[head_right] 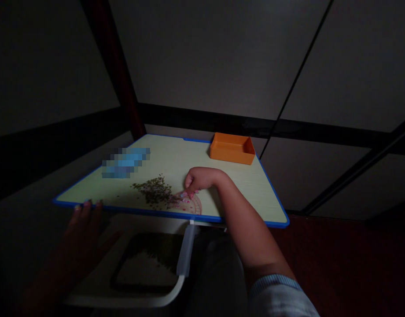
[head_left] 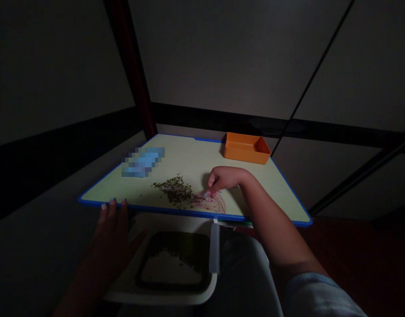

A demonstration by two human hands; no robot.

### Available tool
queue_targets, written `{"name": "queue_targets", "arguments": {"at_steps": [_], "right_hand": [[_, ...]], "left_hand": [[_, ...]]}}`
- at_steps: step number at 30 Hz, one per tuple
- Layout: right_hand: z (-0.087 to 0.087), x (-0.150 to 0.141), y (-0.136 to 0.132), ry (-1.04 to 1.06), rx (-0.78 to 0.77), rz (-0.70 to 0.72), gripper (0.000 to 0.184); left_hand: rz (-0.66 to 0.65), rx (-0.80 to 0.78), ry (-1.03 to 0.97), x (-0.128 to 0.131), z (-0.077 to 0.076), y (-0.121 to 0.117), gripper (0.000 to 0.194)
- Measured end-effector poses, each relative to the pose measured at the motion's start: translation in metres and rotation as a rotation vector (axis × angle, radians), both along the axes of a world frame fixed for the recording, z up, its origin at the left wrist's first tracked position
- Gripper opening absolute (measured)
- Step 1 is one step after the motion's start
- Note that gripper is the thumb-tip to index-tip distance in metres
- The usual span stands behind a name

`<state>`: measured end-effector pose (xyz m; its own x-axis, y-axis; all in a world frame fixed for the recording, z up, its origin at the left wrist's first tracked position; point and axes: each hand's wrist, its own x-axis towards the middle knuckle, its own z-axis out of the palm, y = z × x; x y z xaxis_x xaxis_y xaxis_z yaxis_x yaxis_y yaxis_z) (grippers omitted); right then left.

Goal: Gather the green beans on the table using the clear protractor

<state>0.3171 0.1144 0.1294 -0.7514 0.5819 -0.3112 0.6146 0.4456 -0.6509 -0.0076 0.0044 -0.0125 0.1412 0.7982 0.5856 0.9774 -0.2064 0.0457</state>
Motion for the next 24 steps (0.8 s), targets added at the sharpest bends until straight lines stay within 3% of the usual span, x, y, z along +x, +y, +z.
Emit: {"name": "queue_targets", "arguments": {"at_steps": [13,24], "right_hand": [[-0.007,-0.008,0.002,0.044,-0.032,0.057,0.017],[-0.011,-0.015,0.001,0.064,0.066,0.053,0.02]], "left_hand": [[-0.002,0.003,0.024,-0.001,0.002,-0.001,0.084],[0.01,-0.02,0.011,0.0,0.001,-0.001,0.086]]}}
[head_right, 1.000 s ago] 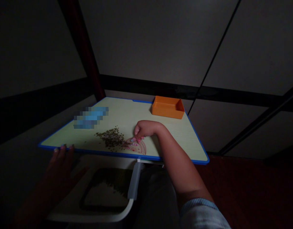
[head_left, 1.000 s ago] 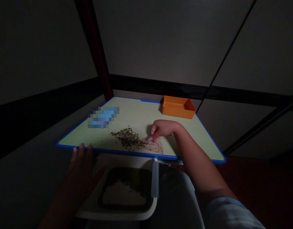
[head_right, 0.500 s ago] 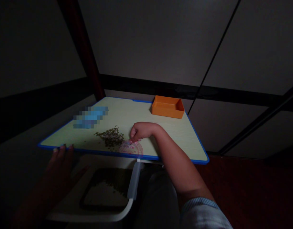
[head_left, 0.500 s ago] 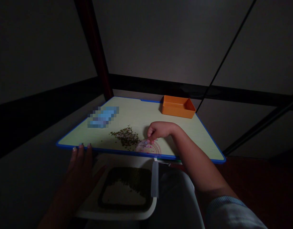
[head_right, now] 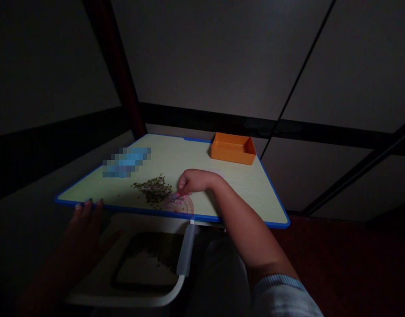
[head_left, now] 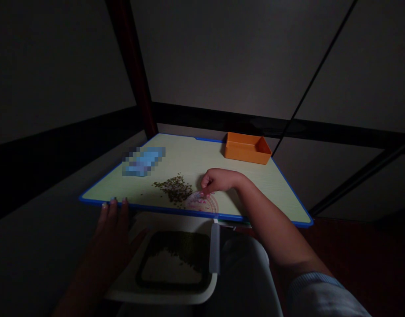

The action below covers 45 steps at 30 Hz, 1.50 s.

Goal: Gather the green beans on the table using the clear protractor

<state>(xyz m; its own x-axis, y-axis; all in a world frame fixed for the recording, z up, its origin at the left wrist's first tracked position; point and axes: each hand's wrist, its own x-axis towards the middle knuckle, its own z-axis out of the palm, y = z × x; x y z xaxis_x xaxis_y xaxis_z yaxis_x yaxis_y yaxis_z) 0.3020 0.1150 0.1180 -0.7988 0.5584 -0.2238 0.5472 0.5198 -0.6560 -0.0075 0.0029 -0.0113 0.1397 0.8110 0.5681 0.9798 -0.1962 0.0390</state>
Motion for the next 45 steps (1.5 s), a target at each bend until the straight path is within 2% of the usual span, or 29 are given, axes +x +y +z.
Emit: {"name": "queue_targets", "arguments": {"at_steps": [7,21,32,45], "right_hand": [[-0.001,-0.003,-0.001,0.029,-0.01,-0.001,0.022],[-0.005,-0.01,-0.001,0.041,0.099,-0.055,0.022],[-0.007,-0.014,-0.003,0.079,0.007,-0.002,0.02],[-0.009,-0.018,-0.003,0.142,0.05,-0.025,0.026]], "left_hand": [[-0.017,0.043,0.0,-0.003,-0.005,0.002,0.085],[-0.028,0.025,0.007,0.0,0.001,-0.001,0.086],[-0.01,0.008,0.006,-0.001,0.0,0.0,0.087],[-0.042,0.066,0.009,0.001,-0.002,0.001,0.085]]}}
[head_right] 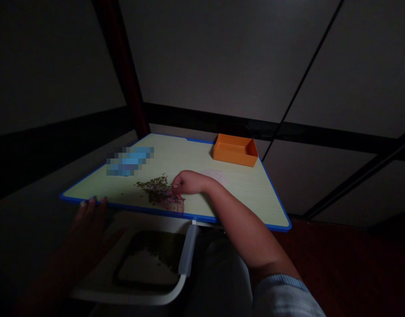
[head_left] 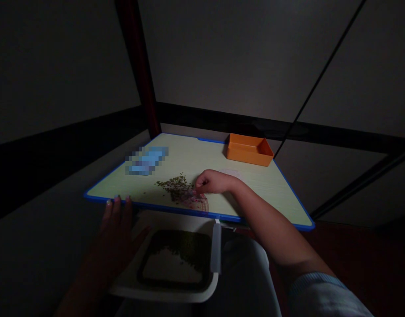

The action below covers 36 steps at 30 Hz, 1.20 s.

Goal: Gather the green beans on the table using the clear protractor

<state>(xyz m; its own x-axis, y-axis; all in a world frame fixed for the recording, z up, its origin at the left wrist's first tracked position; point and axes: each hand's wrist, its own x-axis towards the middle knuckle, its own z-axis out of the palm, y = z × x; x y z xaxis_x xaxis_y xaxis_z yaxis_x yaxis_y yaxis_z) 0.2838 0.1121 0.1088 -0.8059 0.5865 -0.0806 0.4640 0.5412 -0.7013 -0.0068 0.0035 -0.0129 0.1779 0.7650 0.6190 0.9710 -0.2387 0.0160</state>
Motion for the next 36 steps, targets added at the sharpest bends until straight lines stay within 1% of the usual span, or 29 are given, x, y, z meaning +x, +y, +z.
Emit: {"name": "queue_targets", "arguments": {"at_steps": [3,8,13,20,25,29,33,36], "right_hand": [[-0.002,-0.003,0.001,0.004,-0.019,0.001,0.026],[-0.006,-0.005,0.003,0.003,-0.05,0.044,0.026],[-0.004,-0.006,0.001,-0.015,-0.098,0.062,0.021],[0.001,-0.005,-0.003,-0.002,-0.072,0.067,0.025],[0.002,-0.005,-0.005,-0.01,-0.04,0.027,0.026],[0.003,-0.003,-0.004,-0.021,-0.039,0.034,0.024],[0.005,0.0,-0.003,-0.005,-0.026,0.024,0.029],[0.005,0.002,-0.002,-0.006,-0.009,-0.002,0.032]], "left_hand": [[-0.003,-0.02,-0.026,0.0,0.002,-0.002,0.084],[-0.005,-0.062,-0.054,0.003,0.007,-0.004,0.084],[-0.005,-0.059,-0.081,0.003,0.007,-0.004,0.083],[-0.011,-0.056,-0.06,-0.002,0.002,-0.003,0.085],[0.016,-0.067,-0.058,0.0,0.004,-0.003,0.082],[0.022,-0.076,-0.065,0.002,0.006,-0.003,0.082],[0.035,-0.1,-0.076,0.002,0.005,-0.004,0.081],[0.043,-0.096,-0.061,0.0,0.002,-0.004,0.085]]}}
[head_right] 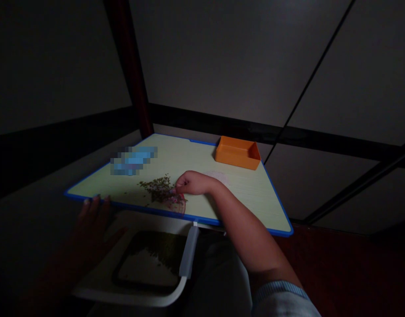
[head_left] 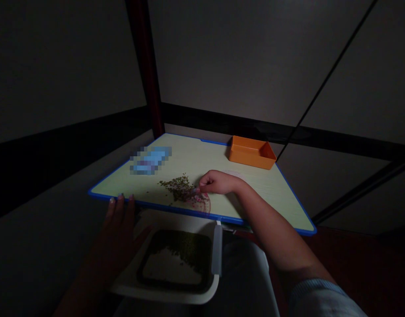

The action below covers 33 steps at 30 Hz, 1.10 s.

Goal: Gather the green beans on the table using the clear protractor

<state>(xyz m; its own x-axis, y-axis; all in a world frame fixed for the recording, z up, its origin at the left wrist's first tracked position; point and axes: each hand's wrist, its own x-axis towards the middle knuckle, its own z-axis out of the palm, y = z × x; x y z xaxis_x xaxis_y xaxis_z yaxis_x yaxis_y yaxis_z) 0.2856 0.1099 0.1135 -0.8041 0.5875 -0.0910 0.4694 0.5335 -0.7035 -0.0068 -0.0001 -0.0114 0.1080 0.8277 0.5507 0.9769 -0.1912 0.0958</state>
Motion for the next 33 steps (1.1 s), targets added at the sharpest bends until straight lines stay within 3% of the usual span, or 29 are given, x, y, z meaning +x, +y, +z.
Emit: {"name": "queue_targets", "arguments": {"at_steps": [11,24,33], "right_hand": [[-0.0033,0.0002,0.0012,0.007,-0.032,0.038,0.029],[-0.002,0.0034,0.0012,0.058,-0.063,0.084,0.031],[-0.0041,0.0001,-0.0007,0.009,-0.087,0.083,0.03]], "left_hand": [[-0.01,0.064,0.041,0.0016,-0.0002,0.0009,0.085],[0.01,-0.002,0.033,0.0,-0.0006,0.0013,0.09],[-0.011,0.064,0.054,-0.001,-0.0044,0.002,0.087]]}}
